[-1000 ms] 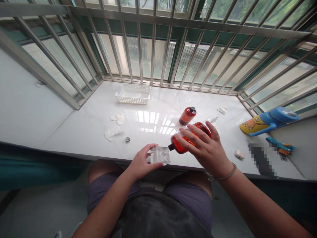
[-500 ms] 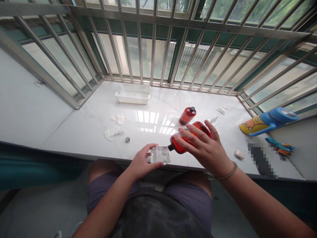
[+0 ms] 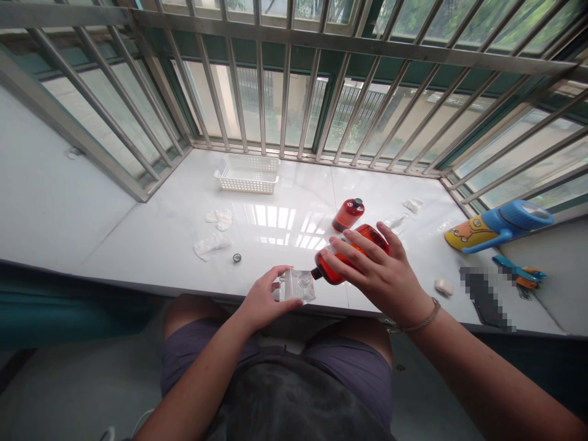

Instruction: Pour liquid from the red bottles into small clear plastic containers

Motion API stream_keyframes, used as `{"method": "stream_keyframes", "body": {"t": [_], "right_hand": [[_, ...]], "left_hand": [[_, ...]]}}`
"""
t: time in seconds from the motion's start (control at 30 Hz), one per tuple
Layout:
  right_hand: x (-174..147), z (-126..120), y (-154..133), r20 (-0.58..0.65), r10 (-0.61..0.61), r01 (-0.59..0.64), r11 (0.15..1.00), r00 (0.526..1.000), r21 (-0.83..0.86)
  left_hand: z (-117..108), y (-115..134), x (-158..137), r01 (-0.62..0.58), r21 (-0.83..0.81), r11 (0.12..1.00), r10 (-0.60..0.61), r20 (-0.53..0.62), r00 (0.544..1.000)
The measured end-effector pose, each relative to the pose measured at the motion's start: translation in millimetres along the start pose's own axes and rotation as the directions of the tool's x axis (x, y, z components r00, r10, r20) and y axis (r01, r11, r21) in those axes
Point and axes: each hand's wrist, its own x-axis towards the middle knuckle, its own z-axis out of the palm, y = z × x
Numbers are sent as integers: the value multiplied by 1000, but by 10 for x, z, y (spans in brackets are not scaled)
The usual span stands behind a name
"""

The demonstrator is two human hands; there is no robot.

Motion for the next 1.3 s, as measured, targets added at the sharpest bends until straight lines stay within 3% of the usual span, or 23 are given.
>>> {"method": "stream_keyframes", "body": {"t": [1.3], "right_hand": [[94,-40,42,73,-76,76,997,994,7]], "left_hand": [[29,-67,29,-28,-30,999,28,6,1000]]}}
